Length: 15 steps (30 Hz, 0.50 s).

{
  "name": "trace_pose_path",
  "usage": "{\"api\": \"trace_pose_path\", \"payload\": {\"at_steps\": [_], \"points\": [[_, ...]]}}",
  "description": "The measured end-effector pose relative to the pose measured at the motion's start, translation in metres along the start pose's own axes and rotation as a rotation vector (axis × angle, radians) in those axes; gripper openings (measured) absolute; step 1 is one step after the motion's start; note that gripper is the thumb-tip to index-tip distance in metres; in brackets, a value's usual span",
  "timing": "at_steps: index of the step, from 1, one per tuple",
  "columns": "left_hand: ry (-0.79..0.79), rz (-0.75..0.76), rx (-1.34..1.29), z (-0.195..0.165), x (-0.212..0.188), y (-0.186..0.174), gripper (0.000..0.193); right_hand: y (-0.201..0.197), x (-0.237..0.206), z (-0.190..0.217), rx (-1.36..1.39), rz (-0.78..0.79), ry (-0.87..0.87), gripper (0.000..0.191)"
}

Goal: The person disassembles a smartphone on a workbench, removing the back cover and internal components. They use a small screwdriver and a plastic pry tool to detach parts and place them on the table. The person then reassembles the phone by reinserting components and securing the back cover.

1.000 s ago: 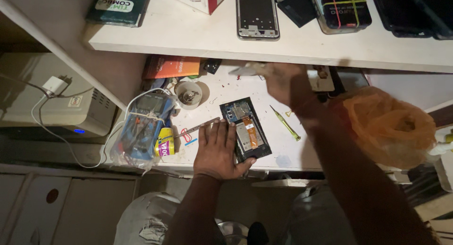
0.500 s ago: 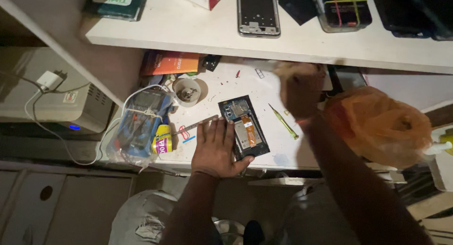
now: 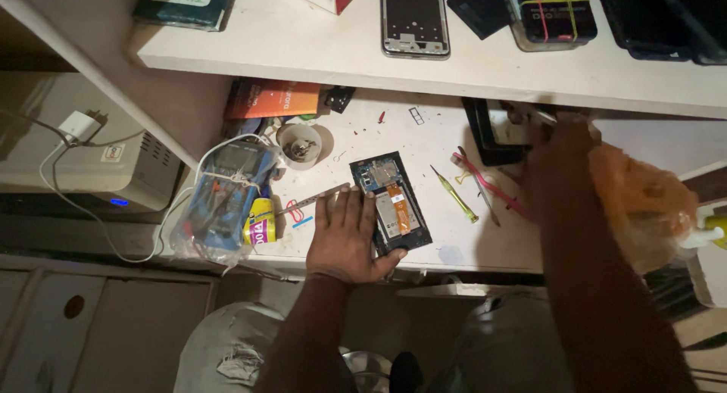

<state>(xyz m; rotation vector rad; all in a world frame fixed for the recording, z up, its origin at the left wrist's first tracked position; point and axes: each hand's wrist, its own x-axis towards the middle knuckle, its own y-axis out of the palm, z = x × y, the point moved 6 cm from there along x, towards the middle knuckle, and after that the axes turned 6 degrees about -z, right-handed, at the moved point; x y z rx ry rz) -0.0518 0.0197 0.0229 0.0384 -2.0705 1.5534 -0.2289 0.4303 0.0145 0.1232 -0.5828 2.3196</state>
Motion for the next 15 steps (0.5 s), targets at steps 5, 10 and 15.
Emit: {"api": "trace_pose_path", "payload": {"at_steps": [5,10,15], "points": [[0.005,-0.036,-0.005,0.0,0.0,-0.003,0.107,-0.006,0.017,-0.02,-0.113,0.108,0.104,0.022],[0.004,-0.051,-0.052,0.0,0.0,-0.003,0.106,-0.019,0.013,-0.028,0.019,-0.014,0.161,0.029],[0.005,-0.079,-0.056,0.0,-0.002,-0.005,0.106,0.049,-0.038,0.032,-0.187,0.037,-0.593,0.015]]}}
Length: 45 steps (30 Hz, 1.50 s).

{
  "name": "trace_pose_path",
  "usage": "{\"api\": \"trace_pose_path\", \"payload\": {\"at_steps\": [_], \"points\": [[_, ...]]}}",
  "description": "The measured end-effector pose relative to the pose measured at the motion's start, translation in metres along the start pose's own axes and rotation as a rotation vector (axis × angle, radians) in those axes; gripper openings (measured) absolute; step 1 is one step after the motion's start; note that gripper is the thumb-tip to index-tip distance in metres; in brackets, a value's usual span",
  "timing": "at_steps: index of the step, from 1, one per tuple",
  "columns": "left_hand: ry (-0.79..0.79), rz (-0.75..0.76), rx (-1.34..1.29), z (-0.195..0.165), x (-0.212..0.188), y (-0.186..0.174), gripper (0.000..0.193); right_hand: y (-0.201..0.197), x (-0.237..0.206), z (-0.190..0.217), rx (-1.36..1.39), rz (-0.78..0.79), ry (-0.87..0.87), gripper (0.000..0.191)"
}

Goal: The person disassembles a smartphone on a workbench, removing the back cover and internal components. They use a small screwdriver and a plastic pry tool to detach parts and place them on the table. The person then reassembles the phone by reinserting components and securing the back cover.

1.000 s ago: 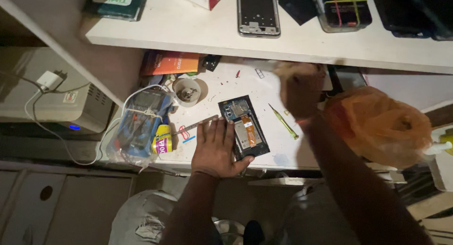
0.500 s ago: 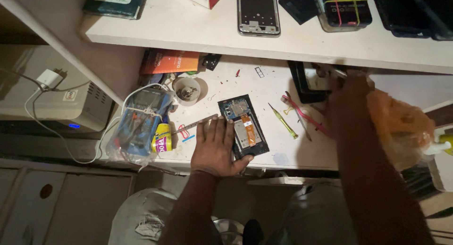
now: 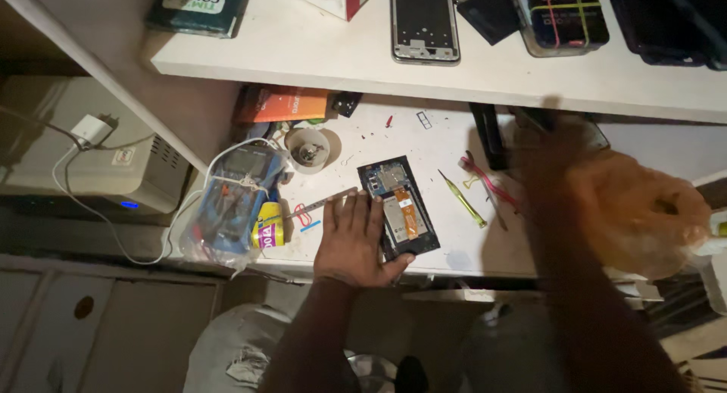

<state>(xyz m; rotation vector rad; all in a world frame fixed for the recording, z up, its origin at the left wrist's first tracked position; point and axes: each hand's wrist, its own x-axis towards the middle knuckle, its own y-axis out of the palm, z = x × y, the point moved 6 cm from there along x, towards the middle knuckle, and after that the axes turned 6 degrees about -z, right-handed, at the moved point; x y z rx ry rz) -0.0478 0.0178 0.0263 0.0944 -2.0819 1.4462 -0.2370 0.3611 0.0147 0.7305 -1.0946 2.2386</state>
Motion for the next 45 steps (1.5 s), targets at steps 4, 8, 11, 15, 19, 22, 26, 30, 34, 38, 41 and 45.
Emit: {"api": "trace_pose_path", "payload": {"at_steps": [4,8,11,15,19,22,26,30,34,38,41,45], "points": [[-0.021,0.025,-0.018,0.001,0.002,0.003,0.107,0.069,-0.015,0.105,-0.001,0.169,-0.444,0.016],[-0.013,-0.011,-0.062,0.001,-0.001,0.0,0.106,0.142,-0.004,0.172,0.266,0.369,0.012,0.044],[0.001,-0.011,-0.05,0.002,-0.002,0.0,0.105,0.165,0.007,0.224,0.088,0.384,-0.396,0.04],[0.011,-0.035,-0.064,0.003,-0.001,-0.002,0.102,0.19,-0.005,0.217,-0.009,0.709,0.084,0.044],[0.009,-0.025,-0.055,0.003,-0.001,-0.002,0.105,0.185,-0.002,0.229,-0.05,0.579,-0.131,0.044],[0.009,-0.04,-0.049,0.001,-0.002,-0.002,0.105,0.186,-0.002,0.217,-0.009,0.598,-0.031,0.051],[0.006,-0.071,-0.041,0.002,-0.004,-0.003,0.104,0.184,0.009,0.209,-0.02,0.473,-0.128,0.054],[0.02,-0.019,0.013,0.002,-0.003,0.002,0.107,0.16,0.016,0.201,-0.197,0.23,-0.427,0.039],[0.001,-0.032,-0.024,0.0,-0.002,0.0,0.107,0.121,0.011,0.166,0.169,0.398,-0.06,0.031],[-0.014,-0.005,-0.027,0.001,0.001,0.001,0.108,0.046,-0.039,0.142,0.723,0.518,0.657,0.022],[-0.011,0.005,-0.019,0.0,0.001,0.0,0.106,0.0,-0.073,0.147,0.778,0.498,0.765,0.025],[-0.014,-0.013,-0.004,-0.001,0.001,-0.002,0.104,-0.013,-0.09,0.151,0.784,0.503,0.888,0.029]]}}
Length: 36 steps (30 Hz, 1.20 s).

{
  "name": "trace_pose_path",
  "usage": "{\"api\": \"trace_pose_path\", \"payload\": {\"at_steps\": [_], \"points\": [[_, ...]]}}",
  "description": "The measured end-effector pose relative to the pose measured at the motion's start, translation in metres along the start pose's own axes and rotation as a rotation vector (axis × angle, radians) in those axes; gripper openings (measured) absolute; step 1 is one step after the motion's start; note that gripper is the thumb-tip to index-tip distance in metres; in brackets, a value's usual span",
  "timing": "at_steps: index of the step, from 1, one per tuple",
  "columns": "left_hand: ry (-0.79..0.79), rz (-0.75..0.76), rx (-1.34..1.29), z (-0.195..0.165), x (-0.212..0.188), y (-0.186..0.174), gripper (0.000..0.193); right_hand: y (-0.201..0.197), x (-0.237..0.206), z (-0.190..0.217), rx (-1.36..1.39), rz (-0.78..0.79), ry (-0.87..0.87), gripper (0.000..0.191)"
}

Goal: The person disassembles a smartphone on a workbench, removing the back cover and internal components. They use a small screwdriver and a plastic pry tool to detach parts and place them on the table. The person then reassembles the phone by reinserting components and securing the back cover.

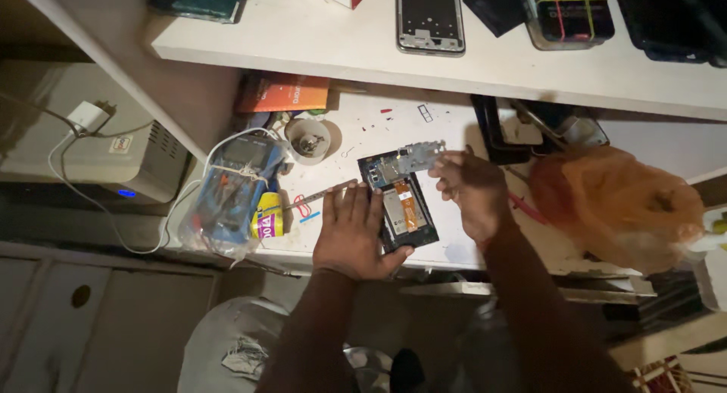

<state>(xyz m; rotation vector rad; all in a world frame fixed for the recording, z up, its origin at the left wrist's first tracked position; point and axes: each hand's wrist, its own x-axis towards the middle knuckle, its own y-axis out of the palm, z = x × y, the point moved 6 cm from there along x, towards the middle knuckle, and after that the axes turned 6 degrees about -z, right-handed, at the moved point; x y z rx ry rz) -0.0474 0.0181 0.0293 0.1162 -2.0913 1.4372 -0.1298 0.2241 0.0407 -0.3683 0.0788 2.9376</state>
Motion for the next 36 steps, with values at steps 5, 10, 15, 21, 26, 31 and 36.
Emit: {"api": "trace_pose_path", "payload": {"at_steps": [5,10,15,21,26,31,36], "points": [[0.008,-0.007,-0.014,0.001,0.0,0.0,0.104,0.004,0.004,-0.004,0.122,0.077,0.001,0.03],[0.013,0.004,-0.011,0.002,-0.001,0.002,0.104,0.001,0.008,-0.011,0.164,0.081,0.02,0.031],[0.023,-0.011,0.01,0.0,0.001,0.0,0.106,0.0,0.008,-0.012,0.164,0.071,0.034,0.029],[0.034,-0.013,0.02,0.001,0.001,0.0,0.105,0.004,0.007,-0.011,0.119,0.061,0.038,0.027],[0.032,-0.014,0.011,0.001,0.0,0.001,0.105,0.0,0.005,-0.008,0.067,0.038,0.056,0.032],[0.022,0.016,0.036,0.002,0.0,0.004,0.106,-0.005,0.011,-0.008,0.155,0.04,0.06,0.043],[0.023,0.035,0.05,0.002,0.0,0.005,0.107,-0.013,0.016,-0.012,0.143,0.029,0.009,0.043]]}}
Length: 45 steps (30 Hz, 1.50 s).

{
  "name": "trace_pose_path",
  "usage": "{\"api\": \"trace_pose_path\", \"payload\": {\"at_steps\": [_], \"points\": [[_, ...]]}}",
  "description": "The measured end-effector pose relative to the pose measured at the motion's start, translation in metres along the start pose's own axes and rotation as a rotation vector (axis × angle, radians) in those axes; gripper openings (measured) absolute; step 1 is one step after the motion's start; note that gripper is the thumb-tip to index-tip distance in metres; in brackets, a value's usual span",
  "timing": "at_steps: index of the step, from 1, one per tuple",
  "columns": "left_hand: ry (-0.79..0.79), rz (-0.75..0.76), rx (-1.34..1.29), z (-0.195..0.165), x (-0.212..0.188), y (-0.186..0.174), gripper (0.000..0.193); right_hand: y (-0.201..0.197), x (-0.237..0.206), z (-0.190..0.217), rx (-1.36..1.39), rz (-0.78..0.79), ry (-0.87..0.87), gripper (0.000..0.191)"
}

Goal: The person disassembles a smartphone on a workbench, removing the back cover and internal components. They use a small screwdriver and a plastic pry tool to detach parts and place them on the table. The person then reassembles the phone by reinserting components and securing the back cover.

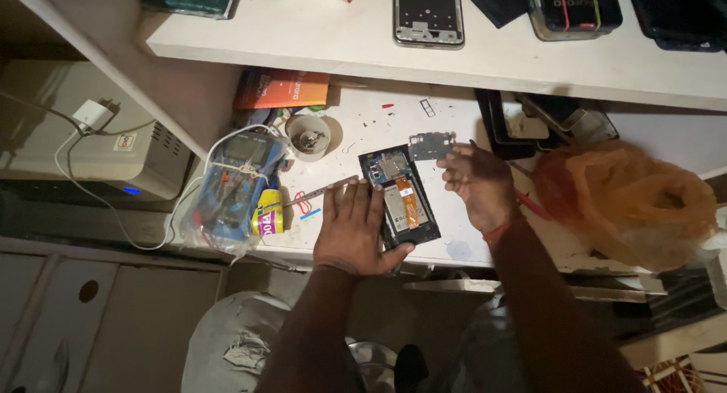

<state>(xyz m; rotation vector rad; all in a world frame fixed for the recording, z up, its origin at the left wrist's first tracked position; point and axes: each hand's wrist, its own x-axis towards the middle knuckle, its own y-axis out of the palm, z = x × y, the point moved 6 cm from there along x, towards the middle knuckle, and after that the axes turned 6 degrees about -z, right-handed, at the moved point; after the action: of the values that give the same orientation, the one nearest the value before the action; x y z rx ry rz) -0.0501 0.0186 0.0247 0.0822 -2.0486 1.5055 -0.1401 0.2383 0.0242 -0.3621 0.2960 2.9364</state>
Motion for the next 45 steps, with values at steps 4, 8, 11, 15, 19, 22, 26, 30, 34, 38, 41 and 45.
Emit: {"api": "trace_pose_path", "payload": {"at_steps": [4,8,11,15,19,22,26,30,34,38,41,45], "points": [[-0.005,0.027,0.006,0.0,0.001,0.001,0.107,-0.008,0.005,-0.003,0.021,-0.037,-0.012,0.039],[-0.003,0.025,0.004,0.0,0.001,-0.001,0.107,-0.014,0.011,-0.007,0.091,-0.041,0.015,0.034],[-0.011,0.033,-0.002,0.0,0.001,-0.001,0.107,-0.015,0.013,-0.009,0.102,-0.066,0.023,0.03],[-0.009,0.011,-0.009,-0.001,0.001,-0.001,0.107,-0.015,0.009,-0.006,0.079,-0.071,0.012,0.027],[0.001,0.01,-0.007,0.0,0.001,0.0,0.106,-0.013,0.004,0.0,0.009,-0.079,-0.023,0.023],[0.002,0.0,-0.019,0.0,0.0,-0.001,0.106,-0.013,0.005,0.0,0.012,-0.099,0.004,0.023],[-0.008,0.011,-0.04,0.001,0.001,-0.001,0.106,-0.014,0.008,-0.003,0.06,-0.079,0.0,0.019],[-0.004,0.012,-0.035,0.0,0.002,-0.001,0.107,-0.018,0.011,-0.008,0.047,-0.077,-0.019,0.015],[-0.011,0.014,-0.032,0.0,0.002,0.0,0.108,-0.02,0.015,-0.013,0.071,-0.038,-0.025,0.011],[-0.004,0.017,-0.019,0.001,0.001,0.002,0.107,-0.021,0.017,-0.016,0.097,-0.045,-0.016,0.013],[-0.003,0.016,-0.022,0.001,0.001,0.002,0.108,-0.018,0.016,-0.013,0.101,-0.058,-0.008,0.015],[0.003,0.012,-0.025,0.002,0.001,0.001,0.106,-0.01,0.008,-0.002,0.062,-0.076,0.007,0.015]]}}
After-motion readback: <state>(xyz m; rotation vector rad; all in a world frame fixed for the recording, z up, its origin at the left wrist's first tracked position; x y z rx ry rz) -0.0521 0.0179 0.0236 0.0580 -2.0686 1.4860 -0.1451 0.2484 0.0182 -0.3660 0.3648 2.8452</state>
